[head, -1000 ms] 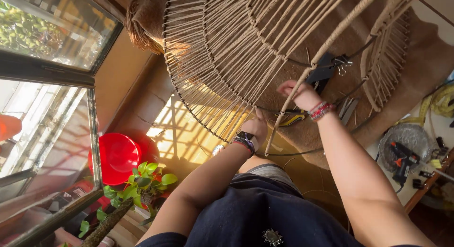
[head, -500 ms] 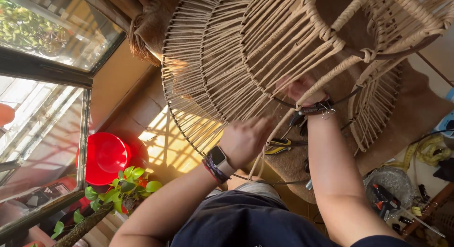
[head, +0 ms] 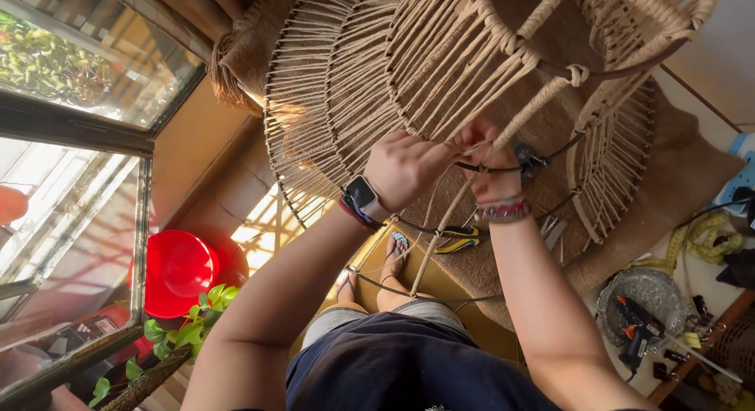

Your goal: Weaving rope onto a metal frame to create a lampshade using scissors, pliers, and a hot glue gun

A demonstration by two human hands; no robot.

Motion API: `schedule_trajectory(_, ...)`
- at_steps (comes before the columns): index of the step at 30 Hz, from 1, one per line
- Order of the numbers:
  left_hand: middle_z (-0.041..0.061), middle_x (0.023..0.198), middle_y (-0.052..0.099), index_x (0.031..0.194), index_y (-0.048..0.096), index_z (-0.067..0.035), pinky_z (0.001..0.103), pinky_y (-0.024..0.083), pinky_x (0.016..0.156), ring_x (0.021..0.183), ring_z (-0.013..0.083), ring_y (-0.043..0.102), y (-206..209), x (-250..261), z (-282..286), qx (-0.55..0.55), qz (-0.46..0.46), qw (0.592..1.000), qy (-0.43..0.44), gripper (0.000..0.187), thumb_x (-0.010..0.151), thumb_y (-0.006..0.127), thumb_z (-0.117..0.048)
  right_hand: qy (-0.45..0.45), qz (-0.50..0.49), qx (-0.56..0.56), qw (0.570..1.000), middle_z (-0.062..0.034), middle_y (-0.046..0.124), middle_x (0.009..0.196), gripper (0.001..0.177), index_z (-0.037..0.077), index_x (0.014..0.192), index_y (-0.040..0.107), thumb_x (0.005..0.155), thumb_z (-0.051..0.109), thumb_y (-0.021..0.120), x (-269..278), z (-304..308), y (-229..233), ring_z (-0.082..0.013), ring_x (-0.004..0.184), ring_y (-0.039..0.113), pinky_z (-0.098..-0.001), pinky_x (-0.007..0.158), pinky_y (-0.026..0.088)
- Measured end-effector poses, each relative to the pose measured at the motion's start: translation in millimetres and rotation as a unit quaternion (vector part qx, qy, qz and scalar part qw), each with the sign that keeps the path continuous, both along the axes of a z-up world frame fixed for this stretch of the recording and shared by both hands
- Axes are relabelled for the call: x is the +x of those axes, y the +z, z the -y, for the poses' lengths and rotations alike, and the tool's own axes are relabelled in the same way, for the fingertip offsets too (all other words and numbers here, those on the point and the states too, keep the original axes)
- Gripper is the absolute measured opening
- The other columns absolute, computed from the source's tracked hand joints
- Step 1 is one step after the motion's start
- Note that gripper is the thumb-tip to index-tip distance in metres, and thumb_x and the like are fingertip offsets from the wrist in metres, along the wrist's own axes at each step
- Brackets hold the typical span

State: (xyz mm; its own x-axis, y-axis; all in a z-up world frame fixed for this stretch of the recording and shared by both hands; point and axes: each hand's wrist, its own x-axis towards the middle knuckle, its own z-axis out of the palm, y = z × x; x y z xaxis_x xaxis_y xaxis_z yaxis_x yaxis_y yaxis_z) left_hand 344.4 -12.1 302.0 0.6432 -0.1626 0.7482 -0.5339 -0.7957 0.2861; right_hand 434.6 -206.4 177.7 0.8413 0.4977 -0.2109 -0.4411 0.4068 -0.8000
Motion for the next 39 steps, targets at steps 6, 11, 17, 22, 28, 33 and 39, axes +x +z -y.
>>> schedule_trajectory(6, 0.012, 0.097, 0.058, 0.079, 0.064, -0.007, 0.045, 0.047, 0.092, 0.102, 0.0359, 0.060, 11, -41, -9, -0.346, -0.154, 0.896, -0.232, 0.033, 0.103, 0.059, -0.029, -0.069, 0.307, -0.503, 0.805, -0.0003, 0.072, 0.074, 0.028, 0.009, 0.120, 0.052, 0.105, 0.032, 0.059, -144, 25, 17, -0.0260, 0.067, 0.071, -0.0368, 0.059, 0.054)
schedule_trajectory(11, 0.011, 0.080, 0.059, 0.074, 0.061, -0.008, 0.041, 0.049, 0.079, 0.082, 0.0305, 0.061, -78, -145, -5, -0.420, -0.275, 0.829, -0.245, 0.038, 0.107, 0.055, -0.026, -0.109, 0.280, -0.541, 0.786, 0.0051, 0.069, 0.059, 0.017, 0.015, 0.097, 0.060, 0.105, 0.030, 0.062, -147, 8, 22, -0.0155, 0.059, 0.072, -0.0275, 0.055, 0.056)
schedule_trajectory(17, 0.013, 0.074, 0.059, 0.067, 0.058, -0.007, 0.037, 0.050, 0.073, 0.079, 0.0332, 0.063, -158, -205, 3, -0.392, -0.332, 0.818, -0.260, 0.045, 0.109, 0.054, -0.025, -0.163, 0.181, -0.425, 0.872, -0.0118, 0.071, 0.069, 0.011, 0.003, 0.100, 0.057, 0.103, 0.012, 0.063, -161, -4, 76, -0.0201, 0.058, 0.072, -0.0269, 0.045, 0.059)
schedule_trajectory(22, 0.011, 0.070, 0.061, 0.063, 0.051, -0.012, 0.039, 0.053, 0.078, 0.088, 0.0341, 0.067, -135, -220, -12, -0.322, -0.331, 0.844, -0.273, 0.050, 0.110, 0.048, -0.028, -0.125, 0.187, -0.240, 0.944, -0.0166, 0.072, 0.087, 0.044, 0.001, 0.136, 0.056, 0.113, 0.030, 0.031, -227, -32, 136, -0.0205, 0.082, 0.073, -0.0285, 0.071, 0.058)
schedule_trajectory(28, 0.005, 0.076, 0.050, 0.121, 0.050, -0.006, 0.028, 0.054, 0.052, 0.056, 0.0194, 0.061, -114, -239, -9, -0.600, -0.453, 0.647, -0.132, 0.016, 0.111, 0.049, -0.018, 0.155, 0.221, -0.584, 0.766, -0.0086, 0.076, 0.071, 0.028, 0.013, 0.083, 0.075, 0.101, 0.026, 0.059, -318, -24, 73, -0.0307, 0.079, 0.076, -0.0401, 0.074, 0.058)
schedule_trajectory(33, 0.004, 0.054, 0.060, 0.081, 0.070, -0.011, 0.028, 0.048, 0.052, 0.054, 0.0125, 0.058, -128, -225, -1, -0.458, -0.548, 0.693, -0.103, 0.039, 0.106, 0.061, -0.040, 0.081, 0.110, -0.434, 0.890, -0.0109, 0.075, 0.094, 0.017, 0.003, 0.108, 0.072, 0.094, 0.009, 0.065, -337, -24, 66, -0.0245, 0.091, 0.066, -0.0395, 0.087, 0.052)
schedule_trajectory(39, -0.006, 0.063, 0.070, 0.092, 0.073, -0.030, 0.035, 0.054, 0.080, 0.076, 0.0215, 0.071, -145, -209, -1, -0.350, -0.563, 0.748, -0.031, 0.041, 0.109, 0.043, -0.053, -0.221, 0.196, -0.258, 0.920, 0.0017, 0.035, 0.065, 0.033, 0.003, 0.126, 0.057, 0.116, 0.017, 0.029, -282, -43, 139, -0.0069, 0.053, 0.043, -0.0181, 0.055, 0.042)
